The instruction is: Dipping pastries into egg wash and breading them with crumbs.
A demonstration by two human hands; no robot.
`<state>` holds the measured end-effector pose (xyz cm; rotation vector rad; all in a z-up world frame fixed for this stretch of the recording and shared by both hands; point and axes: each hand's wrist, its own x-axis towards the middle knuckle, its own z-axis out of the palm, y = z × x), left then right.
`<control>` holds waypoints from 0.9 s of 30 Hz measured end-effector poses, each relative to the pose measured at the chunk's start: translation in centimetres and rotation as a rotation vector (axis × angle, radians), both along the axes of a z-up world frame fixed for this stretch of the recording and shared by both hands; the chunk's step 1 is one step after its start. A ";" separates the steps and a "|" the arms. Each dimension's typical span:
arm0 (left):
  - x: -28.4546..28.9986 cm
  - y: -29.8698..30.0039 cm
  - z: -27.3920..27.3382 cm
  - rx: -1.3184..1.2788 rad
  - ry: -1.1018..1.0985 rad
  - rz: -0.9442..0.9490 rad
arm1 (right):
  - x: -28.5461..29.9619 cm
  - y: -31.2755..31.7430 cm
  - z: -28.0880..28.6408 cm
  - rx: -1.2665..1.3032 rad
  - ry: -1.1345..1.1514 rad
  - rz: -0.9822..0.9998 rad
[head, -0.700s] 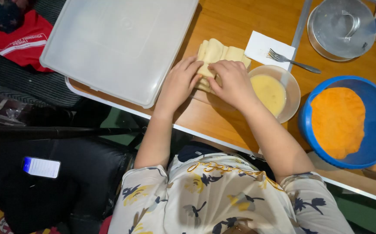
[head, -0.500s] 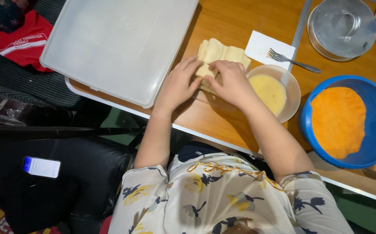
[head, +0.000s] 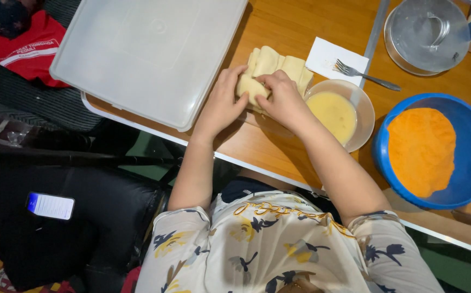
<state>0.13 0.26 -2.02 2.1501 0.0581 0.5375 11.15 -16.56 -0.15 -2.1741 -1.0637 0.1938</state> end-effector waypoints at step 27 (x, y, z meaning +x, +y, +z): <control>5.6 -11.4 6.5 -0.039 -0.033 -0.534 | 4.3 -16.8 7.0 -0.192 0.169 0.047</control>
